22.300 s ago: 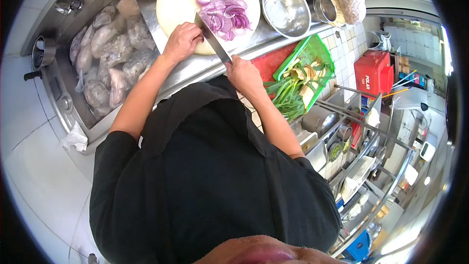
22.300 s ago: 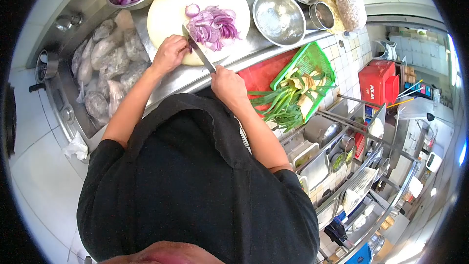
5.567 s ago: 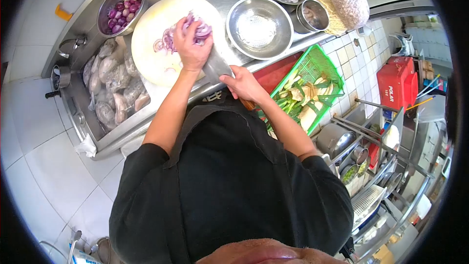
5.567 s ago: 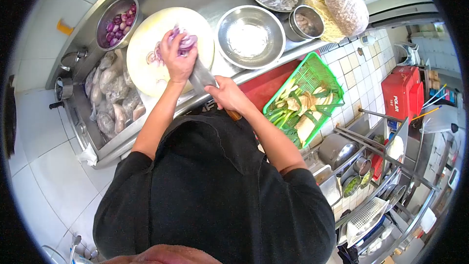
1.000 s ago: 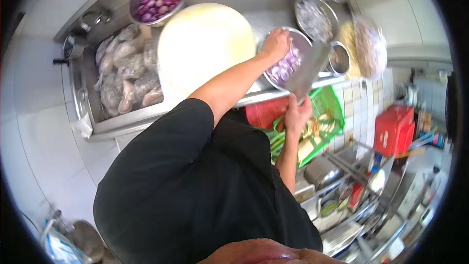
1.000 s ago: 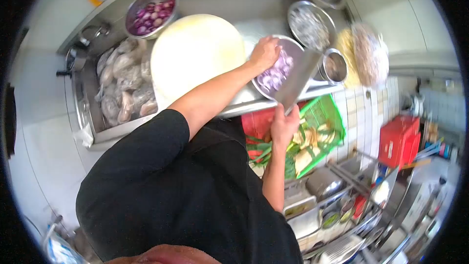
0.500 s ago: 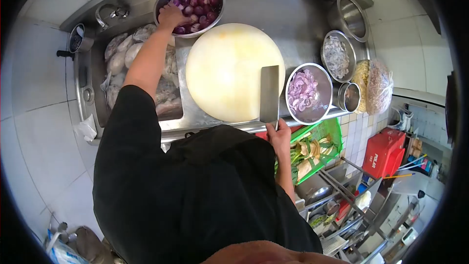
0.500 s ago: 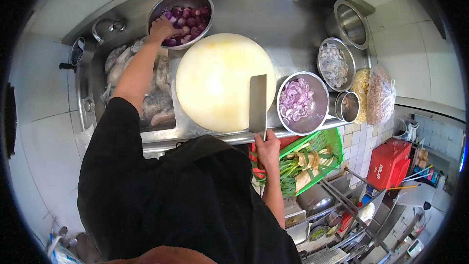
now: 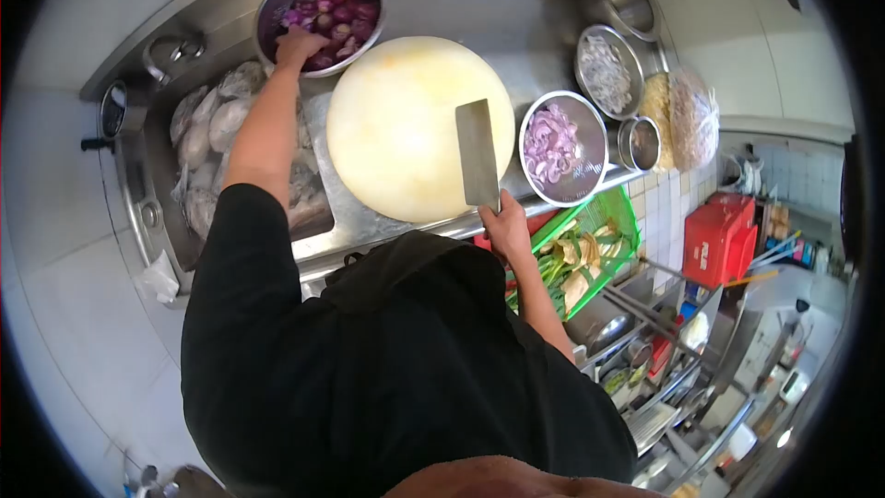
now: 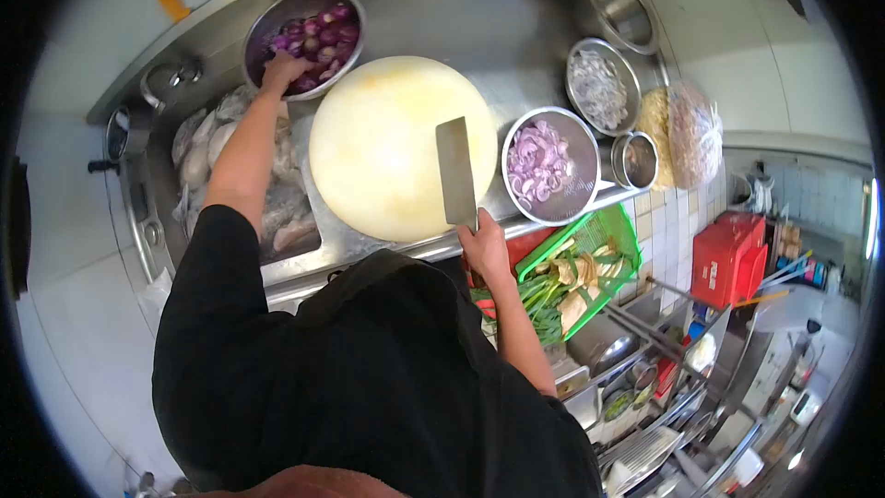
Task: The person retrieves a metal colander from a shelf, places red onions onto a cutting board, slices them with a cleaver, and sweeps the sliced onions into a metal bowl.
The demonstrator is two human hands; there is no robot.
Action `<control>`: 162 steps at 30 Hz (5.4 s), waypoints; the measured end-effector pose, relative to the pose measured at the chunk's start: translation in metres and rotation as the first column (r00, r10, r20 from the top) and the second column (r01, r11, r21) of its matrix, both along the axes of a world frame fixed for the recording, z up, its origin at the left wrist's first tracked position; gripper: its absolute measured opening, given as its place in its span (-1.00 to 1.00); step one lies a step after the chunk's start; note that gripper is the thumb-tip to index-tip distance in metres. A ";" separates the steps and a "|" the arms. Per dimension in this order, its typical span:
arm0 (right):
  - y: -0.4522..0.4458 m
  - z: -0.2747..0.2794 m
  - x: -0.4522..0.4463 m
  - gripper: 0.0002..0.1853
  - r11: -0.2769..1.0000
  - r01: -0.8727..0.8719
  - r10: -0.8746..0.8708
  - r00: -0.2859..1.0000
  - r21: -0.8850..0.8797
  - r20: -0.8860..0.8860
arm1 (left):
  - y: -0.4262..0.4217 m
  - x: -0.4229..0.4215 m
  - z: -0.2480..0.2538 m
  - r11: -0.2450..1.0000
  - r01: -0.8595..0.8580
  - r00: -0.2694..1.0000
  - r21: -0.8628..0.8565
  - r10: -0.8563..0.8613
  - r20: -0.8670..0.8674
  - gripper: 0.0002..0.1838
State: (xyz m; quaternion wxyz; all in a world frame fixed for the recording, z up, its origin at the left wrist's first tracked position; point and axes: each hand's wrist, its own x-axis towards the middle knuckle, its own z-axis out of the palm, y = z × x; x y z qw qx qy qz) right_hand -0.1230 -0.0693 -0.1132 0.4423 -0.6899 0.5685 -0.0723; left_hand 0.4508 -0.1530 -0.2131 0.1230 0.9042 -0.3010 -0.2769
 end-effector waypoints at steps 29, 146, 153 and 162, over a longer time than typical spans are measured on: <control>-0.003 0.017 0.008 -0.63 0.996 -0.004 -0.004 0.997 -0.094 -0.082 | -0.032 0.009 -0.037 0.992 -0.049 0.697 -0.120 -0.052 -0.716 -0.45; 0.062 0.072 -0.003 -0.77 0.888 -0.390 0.285 0.882 -0.244 -0.375 | 0.165 -0.343 0.056 0.380 0.561 0.768 -0.736 -0.571 0.290 -0.72; 0.059 0.067 -0.002 -0.76 0.883 -0.417 0.310 0.864 -0.217 -0.397 | 0.168 -0.345 0.056 0.409 0.543 0.781 -0.734 -0.566 0.262 -0.75; 0.058 0.072 -0.006 -0.75 0.873 -0.449 0.350 0.849 -0.191 -0.397 | 0.171 -0.346 0.053 0.432 0.516 0.810 -0.740 -0.528 0.257 -0.78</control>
